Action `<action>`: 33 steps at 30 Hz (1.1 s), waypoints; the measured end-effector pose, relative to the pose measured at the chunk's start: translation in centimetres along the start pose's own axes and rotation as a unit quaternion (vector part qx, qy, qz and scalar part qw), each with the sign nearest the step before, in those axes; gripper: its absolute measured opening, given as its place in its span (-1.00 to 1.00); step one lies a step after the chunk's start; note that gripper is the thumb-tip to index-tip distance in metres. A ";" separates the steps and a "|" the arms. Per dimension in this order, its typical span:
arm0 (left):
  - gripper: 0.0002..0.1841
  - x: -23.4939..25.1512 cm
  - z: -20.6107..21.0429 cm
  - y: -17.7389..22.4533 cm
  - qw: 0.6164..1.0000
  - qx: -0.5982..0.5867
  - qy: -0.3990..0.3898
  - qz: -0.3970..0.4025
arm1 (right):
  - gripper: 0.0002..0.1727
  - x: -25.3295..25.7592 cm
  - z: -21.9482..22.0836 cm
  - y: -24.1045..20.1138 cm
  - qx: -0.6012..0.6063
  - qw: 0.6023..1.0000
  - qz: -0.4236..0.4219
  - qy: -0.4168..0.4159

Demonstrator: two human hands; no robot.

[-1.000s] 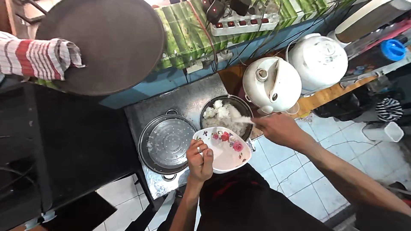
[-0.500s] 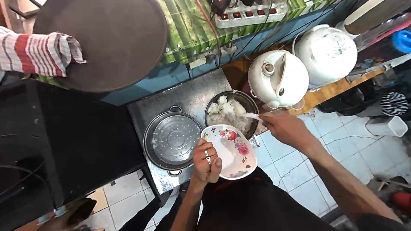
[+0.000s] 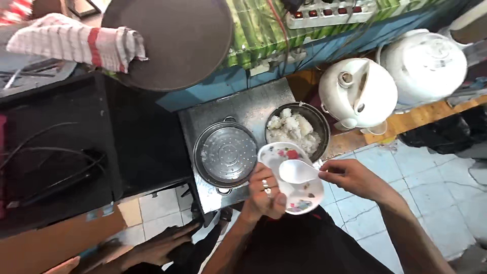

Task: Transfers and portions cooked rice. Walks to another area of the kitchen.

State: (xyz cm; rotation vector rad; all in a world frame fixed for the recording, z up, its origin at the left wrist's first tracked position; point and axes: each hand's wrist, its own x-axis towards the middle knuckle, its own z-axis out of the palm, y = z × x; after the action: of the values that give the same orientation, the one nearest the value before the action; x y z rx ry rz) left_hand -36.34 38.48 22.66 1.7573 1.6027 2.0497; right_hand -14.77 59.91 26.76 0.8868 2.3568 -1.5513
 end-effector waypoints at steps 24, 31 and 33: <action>-0.67 -15.2 -7.3 -11.4 0.899 0.396 0.129 -0.138 | -0.80 -1.3 3.6 2.7 0.356 0.892 0.052 0.274; -0.61 -16.9 -0.5 -1.6 0.846 0.404 0.074 -0.340 | -0.77 0.5 3.3 10.7 0.406 0.894 -0.015 0.190; -0.32 -17.4 2.2 -0.4 0.798 0.402 0.023 -0.448 | -0.77 1.4 3.3 13.2 0.385 0.907 0.008 0.173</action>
State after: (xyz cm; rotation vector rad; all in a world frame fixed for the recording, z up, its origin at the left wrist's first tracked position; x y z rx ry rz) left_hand -28.48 30.18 9.34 0.6173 2.7941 0.9962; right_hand -8.91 61.18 14.42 1.4177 1.8713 -2.5583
